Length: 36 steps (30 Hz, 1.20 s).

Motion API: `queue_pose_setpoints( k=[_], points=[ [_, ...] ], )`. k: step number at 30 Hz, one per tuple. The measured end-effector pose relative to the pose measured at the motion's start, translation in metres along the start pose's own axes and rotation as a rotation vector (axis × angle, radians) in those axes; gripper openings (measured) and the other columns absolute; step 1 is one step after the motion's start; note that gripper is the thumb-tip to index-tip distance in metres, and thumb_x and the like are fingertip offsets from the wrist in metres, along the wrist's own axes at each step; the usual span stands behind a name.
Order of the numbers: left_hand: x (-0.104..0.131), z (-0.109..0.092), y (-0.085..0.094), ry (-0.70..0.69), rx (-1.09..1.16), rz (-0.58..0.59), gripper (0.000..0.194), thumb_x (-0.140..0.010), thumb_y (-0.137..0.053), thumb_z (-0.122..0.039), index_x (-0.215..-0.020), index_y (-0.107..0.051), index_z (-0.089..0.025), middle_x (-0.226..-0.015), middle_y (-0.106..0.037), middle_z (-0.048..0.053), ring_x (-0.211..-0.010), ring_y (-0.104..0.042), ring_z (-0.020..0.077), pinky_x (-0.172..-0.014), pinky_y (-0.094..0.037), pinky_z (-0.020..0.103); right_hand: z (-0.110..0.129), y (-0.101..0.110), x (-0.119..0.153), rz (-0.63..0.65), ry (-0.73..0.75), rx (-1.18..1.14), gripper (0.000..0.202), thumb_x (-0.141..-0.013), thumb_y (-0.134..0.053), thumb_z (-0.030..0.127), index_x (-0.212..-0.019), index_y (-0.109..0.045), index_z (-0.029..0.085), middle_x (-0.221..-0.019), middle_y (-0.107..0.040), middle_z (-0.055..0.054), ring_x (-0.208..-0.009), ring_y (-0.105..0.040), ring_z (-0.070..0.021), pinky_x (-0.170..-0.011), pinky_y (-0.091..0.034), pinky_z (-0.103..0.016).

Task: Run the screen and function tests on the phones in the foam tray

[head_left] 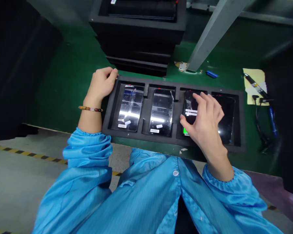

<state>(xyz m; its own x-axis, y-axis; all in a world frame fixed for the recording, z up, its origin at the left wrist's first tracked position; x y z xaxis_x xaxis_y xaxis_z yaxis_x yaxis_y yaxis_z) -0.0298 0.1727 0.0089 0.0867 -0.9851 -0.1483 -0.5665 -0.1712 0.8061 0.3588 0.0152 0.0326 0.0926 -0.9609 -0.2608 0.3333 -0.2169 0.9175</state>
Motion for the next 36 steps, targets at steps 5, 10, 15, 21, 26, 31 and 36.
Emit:
queue_pose_setpoints(
  k=[5,10,15,21,26,31,36],
  points=[
    [0.002,-0.002,0.0,-0.015,0.008,-0.017,0.044,-0.108,-0.06,-0.049,-0.077,-0.069,-0.02,-0.067,-0.056,0.001,-0.067,-0.05,0.0165,-0.073,-0.043,0.034,-0.009,0.032,0.0,-0.118,-0.027,-0.018,0.082,-0.089,-0.079,0.043,-0.163,-0.048,0.028,-0.165,-0.057,-0.019,-0.157,-0.047,-0.0492,-0.126,-0.036,-0.075],
    [0.003,-0.004,0.001,-0.011,0.021,-0.018,0.042,-0.109,-0.062,-0.049,-0.082,-0.074,-0.018,-0.07,-0.059,0.001,-0.07,-0.054,0.017,-0.082,-0.048,0.035,-0.025,0.06,0.003,-0.077,-0.095,-0.041,0.076,-0.095,-0.076,0.044,-0.164,-0.048,0.031,-0.163,-0.057,-0.02,-0.155,-0.047,-0.0537,-0.123,-0.038,-0.077],
    [0.002,-0.002,0.001,-0.004,0.029,-0.017,0.039,-0.11,-0.061,-0.04,-0.081,-0.075,-0.018,-0.069,-0.058,0.001,-0.071,-0.055,0.018,-0.086,-0.05,0.036,-0.015,0.03,0.001,-0.058,-0.042,-0.072,0.077,-0.094,-0.075,0.048,-0.164,-0.047,0.03,-0.159,-0.061,-0.019,-0.152,-0.05,-0.0499,-0.122,-0.038,-0.072],
    [-0.001,0.001,0.0,-0.017,0.019,-0.006,0.039,-0.11,-0.059,-0.038,-0.078,-0.07,-0.019,-0.069,-0.058,0.001,-0.068,-0.051,0.0168,-0.078,-0.046,0.034,-0.003,0.02,0.011,-0.015,0.028,-0.076,0.058,-0.103,-0.063,0.039,-0.159,-0.052,0.028,-0.155,-0.068,-0.013,-0.157,-0.05,-0.0402,-0.125,-0.037,-0.065],
    [0.001,-0.002,0.0,-0.022,-0.002,-0.013,0.04,-0.111,-0.059,-0.041,-0.081,-0.072,-0.018,-0.069,-0.059,0.001,-0.069,-0.054,0.0168,-0.082,-0.049,0.033,-0.016,0.041,0.051,-0.05,0.192,-0.199,0.04,-0.101,-0.07,0.024,-0.14,-0.067,0.03,-0.128,-0.082,-0.006,-0.137,-0.071,-0.0318,-0.123,-0.043,-0.057],
    [0.002,-0.005,0.0,-0.016,-0.008,-0.005,0.041,-0.113,-0.058,-0.036,-0.078,-0.069,-0.017,-0.069,-0.056,-0.001,-0.07,-0.054,0.0163,-0.085,-0.05,0.033,-0.023,0.038,0.065,-0.034,0.245,-0.249,0.033,-0.102,-0.067,0.021,-0.134,-0.073,0.03,-0.122,-0.084,-0.004,-0.129,-0.076,-0.0296,-0.121,-0.047,-0.056],
    [0.001,-0.003,0.0,0.002,-0.011,0.0,0.04,-0.112,-0.057,-0.035,-0.077,-0.068,-0.018,-0.068,-0.055,-0.001,-0.068,-0.05,0.0162,-0.079,-0.046,0.032,-0.034,0.036,0.05,-0.147,0.078,-0.246,0.03,-0.107,-0.061,0.023,-0.133,-0.076,0.028,-0.129,-0.082,-0.008,-0.134,-0.072,-0.031,-0.12,-0.048,-0.057]
  ],
)
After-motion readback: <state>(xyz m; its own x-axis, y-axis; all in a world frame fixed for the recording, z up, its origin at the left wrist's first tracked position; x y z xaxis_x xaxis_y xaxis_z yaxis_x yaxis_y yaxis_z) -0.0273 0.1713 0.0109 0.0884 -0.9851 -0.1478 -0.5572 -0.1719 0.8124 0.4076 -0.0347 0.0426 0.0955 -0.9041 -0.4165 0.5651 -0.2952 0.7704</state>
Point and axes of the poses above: each hand's wrist, its own x-axis away from the middle knuckle, its own y-axis out of the back of the hand, z = x × y, the point moved 2 cm from there along -x, towards the middle knuckle
